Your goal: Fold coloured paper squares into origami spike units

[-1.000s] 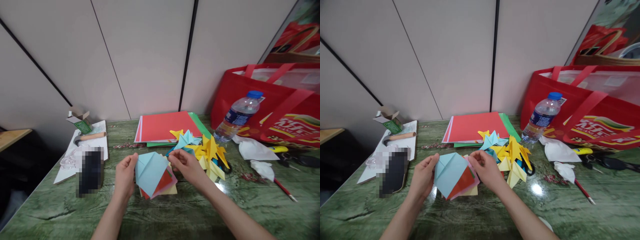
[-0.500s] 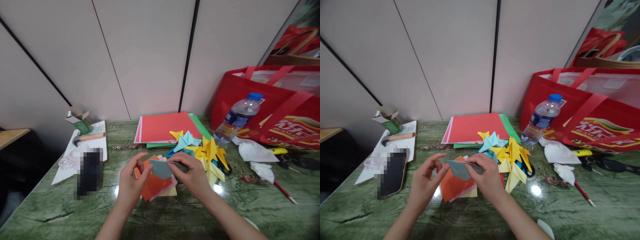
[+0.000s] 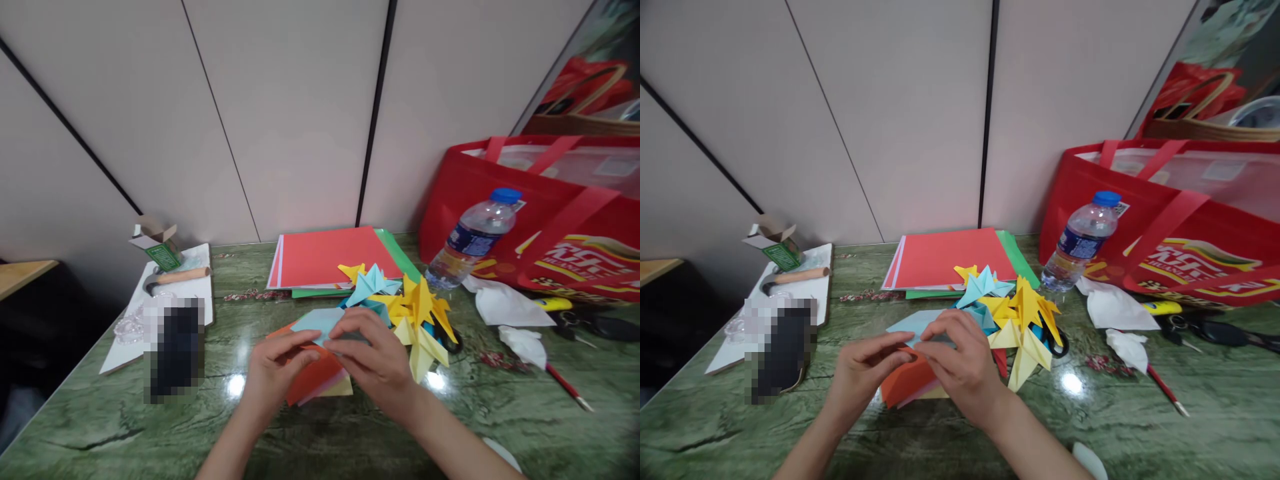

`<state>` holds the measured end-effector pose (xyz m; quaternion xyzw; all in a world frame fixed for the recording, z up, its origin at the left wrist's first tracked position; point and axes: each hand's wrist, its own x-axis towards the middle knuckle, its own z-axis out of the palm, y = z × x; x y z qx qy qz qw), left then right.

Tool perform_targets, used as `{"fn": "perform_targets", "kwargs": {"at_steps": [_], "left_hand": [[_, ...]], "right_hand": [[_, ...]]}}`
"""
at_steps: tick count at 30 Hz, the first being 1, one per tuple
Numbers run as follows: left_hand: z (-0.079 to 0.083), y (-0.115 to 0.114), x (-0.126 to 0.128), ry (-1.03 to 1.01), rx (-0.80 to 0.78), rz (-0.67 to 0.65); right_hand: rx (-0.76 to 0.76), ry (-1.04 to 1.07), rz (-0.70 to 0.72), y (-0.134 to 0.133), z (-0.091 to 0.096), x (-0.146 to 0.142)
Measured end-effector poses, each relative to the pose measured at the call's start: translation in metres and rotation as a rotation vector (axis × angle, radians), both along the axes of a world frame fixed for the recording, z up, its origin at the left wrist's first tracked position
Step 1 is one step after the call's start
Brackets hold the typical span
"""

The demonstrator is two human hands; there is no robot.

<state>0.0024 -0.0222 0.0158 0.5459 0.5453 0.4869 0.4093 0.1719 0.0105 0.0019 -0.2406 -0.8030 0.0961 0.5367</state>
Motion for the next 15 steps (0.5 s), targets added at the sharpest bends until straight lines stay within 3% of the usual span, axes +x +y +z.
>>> {"fn": "perform_targets", "kwargs": {"at_steps": [8,12,15], "left_hand": [[-0.0032,0.0014,0.0053,-0.006,0.025,0.093],[-0.0023,0.0020,0.0022,-0.174,-0.128,-0.056],[0.0013,0.0026,-0.0033,-0.158,-0.192,-0.136]], "right_hand": [[0.020,-0.036,0.025,0.0010,-0.0012,-0.0008],[0.038,-0.047,0.027,-0.0003,0.0009,0.0023],[0.043,-0.039,0.045,-0.0009,0.0022,0.0032]]}}
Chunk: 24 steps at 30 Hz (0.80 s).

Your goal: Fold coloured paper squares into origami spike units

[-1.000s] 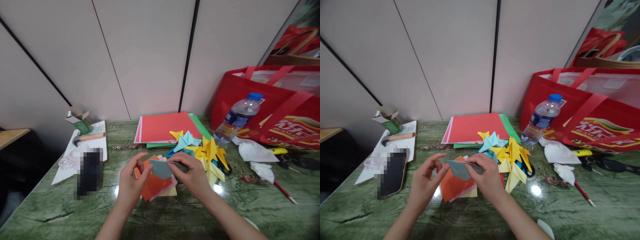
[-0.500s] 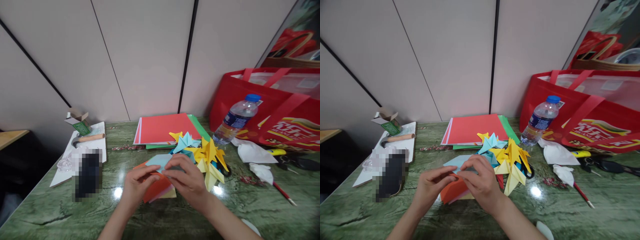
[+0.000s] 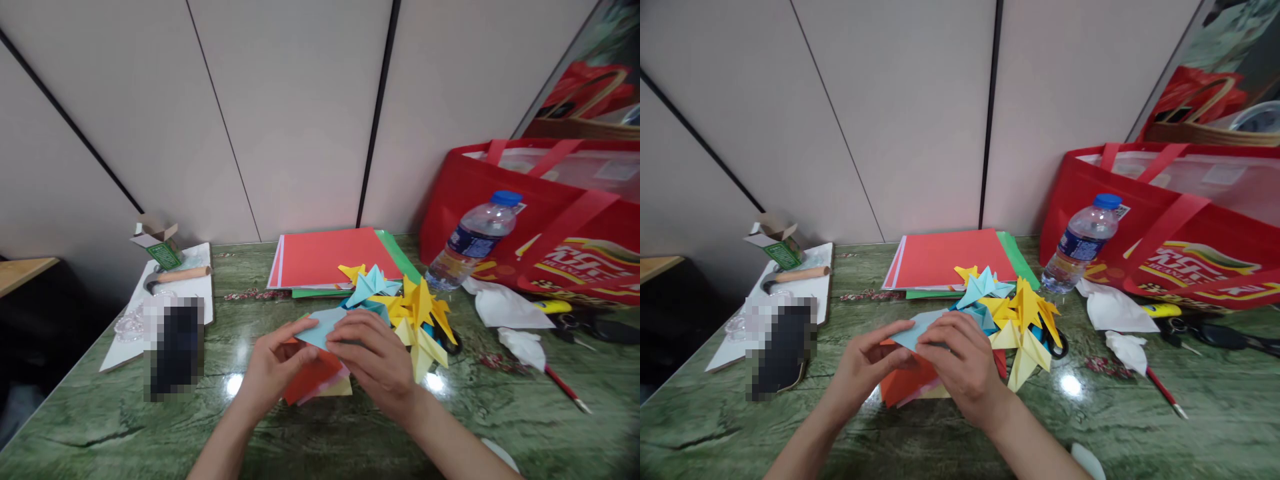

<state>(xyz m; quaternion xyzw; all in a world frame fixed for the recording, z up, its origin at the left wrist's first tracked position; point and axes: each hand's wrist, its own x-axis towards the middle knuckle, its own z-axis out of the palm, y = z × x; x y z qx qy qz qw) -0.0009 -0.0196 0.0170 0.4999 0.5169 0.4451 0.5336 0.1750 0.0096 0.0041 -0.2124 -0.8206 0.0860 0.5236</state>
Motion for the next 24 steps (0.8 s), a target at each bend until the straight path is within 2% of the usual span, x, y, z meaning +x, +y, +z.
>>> {"fn": "perform_targets", "kwargs": {"at_steps": [6,11,18,24], "left_hand": [[0.003,0.002,-0.005,0.068,0.018,-0.055],[-0.006,0.004,-0.006,0.026,0.020,0.014],[-0.004,0.004,-0.005,0.101,0.181,0.076],[-0.005,0.003,-0.004,0.128,0.099,0.113]], "right_hand": [[-0.029,0.018,0.025,0.000,0.000,-0.001],[-0.041,0.004,0.055,0.000,0.001,-0.002],[-0.050,0.004,0.062,0.002,-0.004,-0.005],[-0.108,0.015,0.016,0.004,-0.005,-0.009]]}}
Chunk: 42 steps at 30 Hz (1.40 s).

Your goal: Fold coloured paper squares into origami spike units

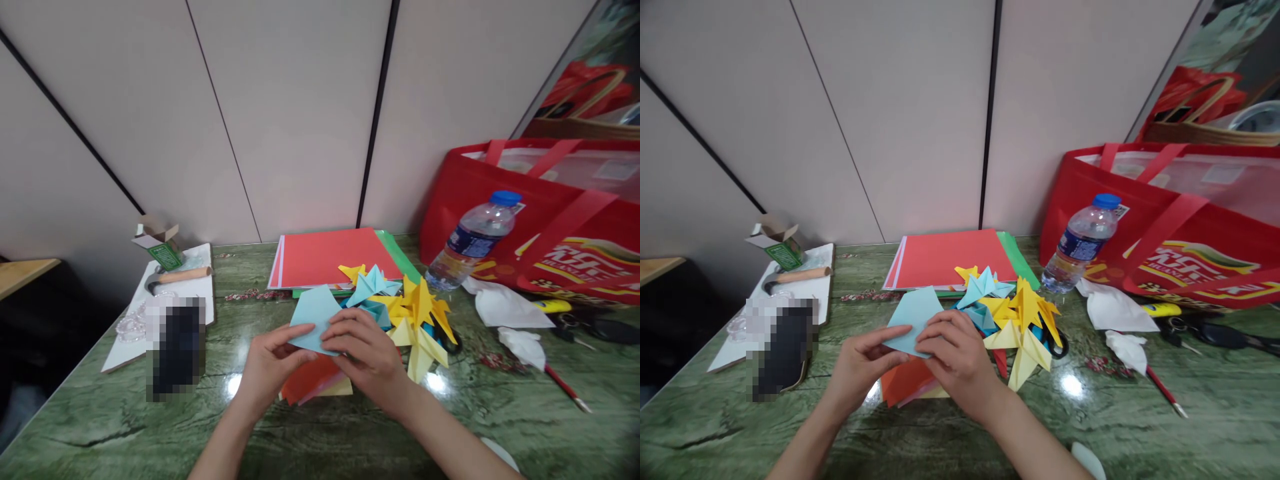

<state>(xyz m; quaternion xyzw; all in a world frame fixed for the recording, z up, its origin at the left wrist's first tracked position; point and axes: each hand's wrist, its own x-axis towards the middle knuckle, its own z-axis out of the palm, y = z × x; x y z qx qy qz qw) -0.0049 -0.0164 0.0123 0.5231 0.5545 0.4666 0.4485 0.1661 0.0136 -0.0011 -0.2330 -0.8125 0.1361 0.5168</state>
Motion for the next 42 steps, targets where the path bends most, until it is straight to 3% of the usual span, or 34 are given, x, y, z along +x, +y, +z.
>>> {"fn": "perform_targets", "kwargs": {"at_steps": [4,9,18,22,25,28,34,42], "left_hand": [[0.003,0.000,-0.001,0.091,0.045,0.029],[0.006,-0.002,0.001,0.142,0.078,-0.007],[-0.003,-0.002,0.005,-0.188,-0.072,-0.061],[-0.003,-0.002,0.007,-0.204,-0.092,-0.041],[0.000,-0.003,0.009,-0.180,-0.113,-0.005],[0.001,-0.002,0.010,-0.212,-0.123,0.020],[-0.003,-0.001,0.006,-0.237,-0.139,-0.007],[0.001,0.001,0.001,-0.141,0.046,0.116]], "right_hand": [[-0.125,0.013,-0.071,-0.001,-0.002,0.000],[-0.393,0.052,-0.170,-0.001,-0.006,-0.001],[-0.750,0.307,-0.078,0.004,-0.011,-0.004],[-0.840,0.319,-0.089,0.004,-0.008,-0.003],[-0.855,0.252,-0.123,0.002,-0.005,-0.002],[-0.777,0.239,-0.139,0.000,-0.004,-0.001],[-0.787,0.275,-0.076,0.001,-0.006,-0.001],[-0.763,0.273,-0.096,0.001,-0.006,0.001]]}}
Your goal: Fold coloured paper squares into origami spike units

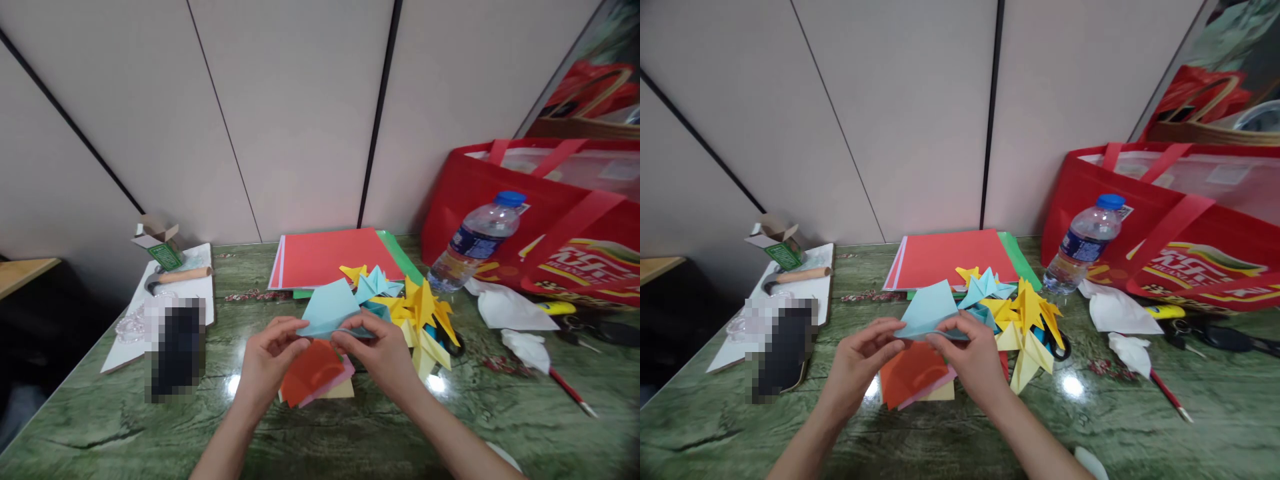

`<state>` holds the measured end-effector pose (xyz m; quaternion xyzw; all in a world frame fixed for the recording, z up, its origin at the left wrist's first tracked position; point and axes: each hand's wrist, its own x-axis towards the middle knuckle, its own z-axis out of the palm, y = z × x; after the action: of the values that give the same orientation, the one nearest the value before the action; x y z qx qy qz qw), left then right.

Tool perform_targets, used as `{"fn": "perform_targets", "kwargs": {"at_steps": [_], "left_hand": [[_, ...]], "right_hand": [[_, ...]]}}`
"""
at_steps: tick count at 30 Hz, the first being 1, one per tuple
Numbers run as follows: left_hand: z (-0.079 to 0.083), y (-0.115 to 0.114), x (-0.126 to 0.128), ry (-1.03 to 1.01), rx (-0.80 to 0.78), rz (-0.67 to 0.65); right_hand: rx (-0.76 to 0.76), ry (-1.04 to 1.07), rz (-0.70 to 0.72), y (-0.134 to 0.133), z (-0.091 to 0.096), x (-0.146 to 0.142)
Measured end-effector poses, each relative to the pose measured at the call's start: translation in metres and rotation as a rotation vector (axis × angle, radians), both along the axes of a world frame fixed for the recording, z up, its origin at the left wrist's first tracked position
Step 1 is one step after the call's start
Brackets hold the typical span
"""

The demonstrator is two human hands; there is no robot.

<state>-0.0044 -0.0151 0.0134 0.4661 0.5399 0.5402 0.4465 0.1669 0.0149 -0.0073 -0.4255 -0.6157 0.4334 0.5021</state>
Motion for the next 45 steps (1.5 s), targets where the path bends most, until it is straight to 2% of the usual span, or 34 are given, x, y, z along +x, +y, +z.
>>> {"fn": "perform_targets", "kwargs": {"at_steps": [4,9,12,18,27,33,40,45], "left_hand": [[0.003,-0.001,0.000,0.027,-0.121,-0.067],[0.002,-0.002,0.003,-0.088,-0.195,-0.104],[0.001,-0.002,0.004,-0.092,-0.169,-0.093],[0.000,-0.002,0.005,-0.107,-0.128,-0.061],[0.005,-0.004,0.010,-0.099,-0.077,0.027],[0.000,-0.006,0.012,-0.021,-0.073,0.105],[-0.001,-0.004,0.014,-0.302,-0.112,0.015],[-0.004,-0.002,0.011,-0.395,-0.175,-0.067]], "right_hand": [[0.002,-0.030,0.017,0.000,0.000,0.000],[0.021,-0.061,-0.006,-0.001,0.002,0.000],[-0.017,-0.071,0.007,-0.001,0.004,0.000],[-0.203,0.003,0.096,-0.004,0.009,-0.003],[-0.199,0.007,0.097,-0.001,0.007,-0.002],[-0.285,0.049,0.131,-0.001,0.005,-0.004],[-0.287,0.020,0.095,-0.002,0.004,-0.004],[-0.261,-0.042,0.088,-0.002,0.005,-0.002]]}}
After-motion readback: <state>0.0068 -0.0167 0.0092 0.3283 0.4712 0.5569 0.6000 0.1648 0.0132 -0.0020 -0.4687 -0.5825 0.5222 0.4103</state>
